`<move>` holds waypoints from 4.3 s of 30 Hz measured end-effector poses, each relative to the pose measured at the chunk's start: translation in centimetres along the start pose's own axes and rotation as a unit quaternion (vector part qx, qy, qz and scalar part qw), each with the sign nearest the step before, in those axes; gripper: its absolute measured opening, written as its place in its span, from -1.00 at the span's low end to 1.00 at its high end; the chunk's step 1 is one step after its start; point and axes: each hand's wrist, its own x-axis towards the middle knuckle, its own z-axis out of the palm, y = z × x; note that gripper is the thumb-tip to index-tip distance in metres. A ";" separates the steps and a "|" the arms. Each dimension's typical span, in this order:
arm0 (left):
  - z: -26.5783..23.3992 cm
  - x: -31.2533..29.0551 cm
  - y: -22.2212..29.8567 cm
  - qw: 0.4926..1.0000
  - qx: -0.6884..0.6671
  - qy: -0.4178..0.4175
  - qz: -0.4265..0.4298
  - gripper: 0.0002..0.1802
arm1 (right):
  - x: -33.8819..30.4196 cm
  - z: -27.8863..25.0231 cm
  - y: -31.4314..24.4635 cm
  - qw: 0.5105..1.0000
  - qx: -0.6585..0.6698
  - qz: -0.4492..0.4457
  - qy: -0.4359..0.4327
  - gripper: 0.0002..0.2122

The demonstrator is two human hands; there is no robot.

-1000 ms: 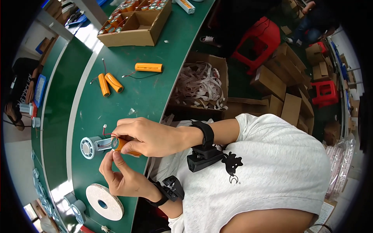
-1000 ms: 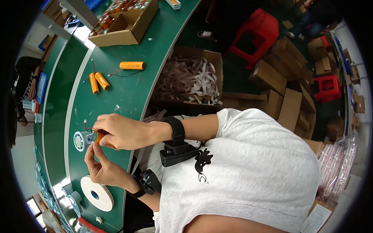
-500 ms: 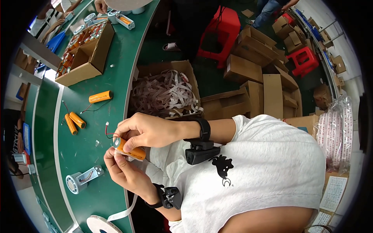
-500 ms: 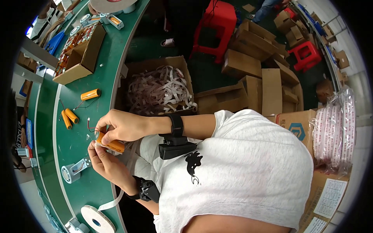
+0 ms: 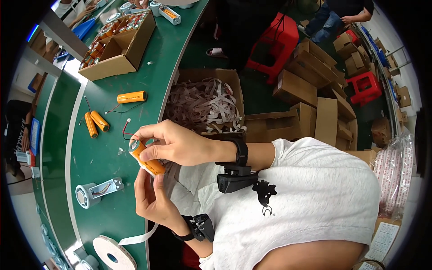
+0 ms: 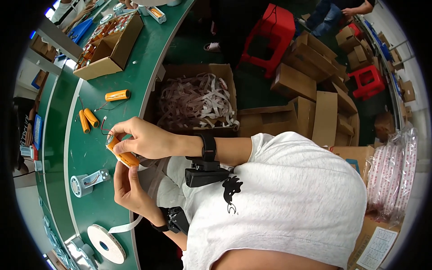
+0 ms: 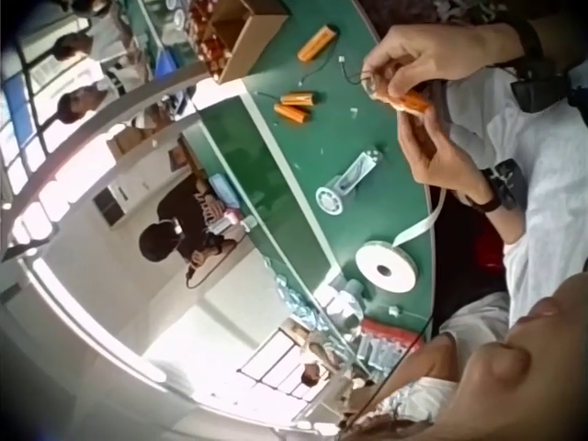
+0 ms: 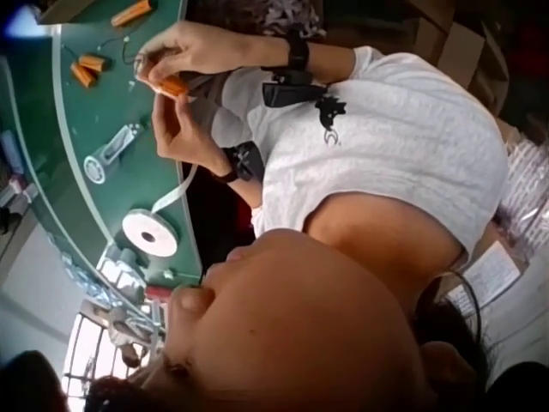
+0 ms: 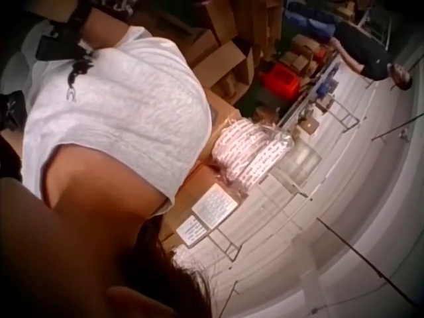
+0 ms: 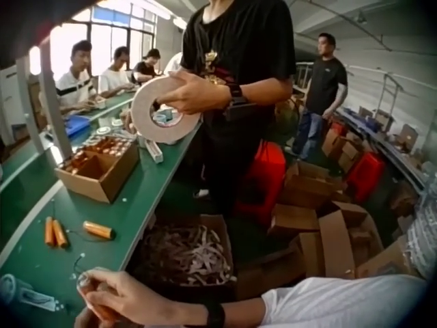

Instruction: Assembling small plastic products by joining orange and blue components and applying adhesive tape.

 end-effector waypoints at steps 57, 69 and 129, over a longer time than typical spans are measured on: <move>9.1 -0.8 -11.8 0.977 0.016 -0.141 -0.158 -0.80 | -4.2 -4.6 12.1 0.927 -0.013 0.106 0.358 -0.86; 8.2 -3.2 -10.3 0.915 -0.222 -0.147 -0.305 -0.69 | -3.8 -12.0 10.7 0.893 0.338 0.087 0.283 -0.76; 12.4 3.8 -41.2 0.674 0.327 -0.654 -0.101 -0.85 | -14.5 -17.8 10.1 0.873 -0.070 0.048 0.480 -0.85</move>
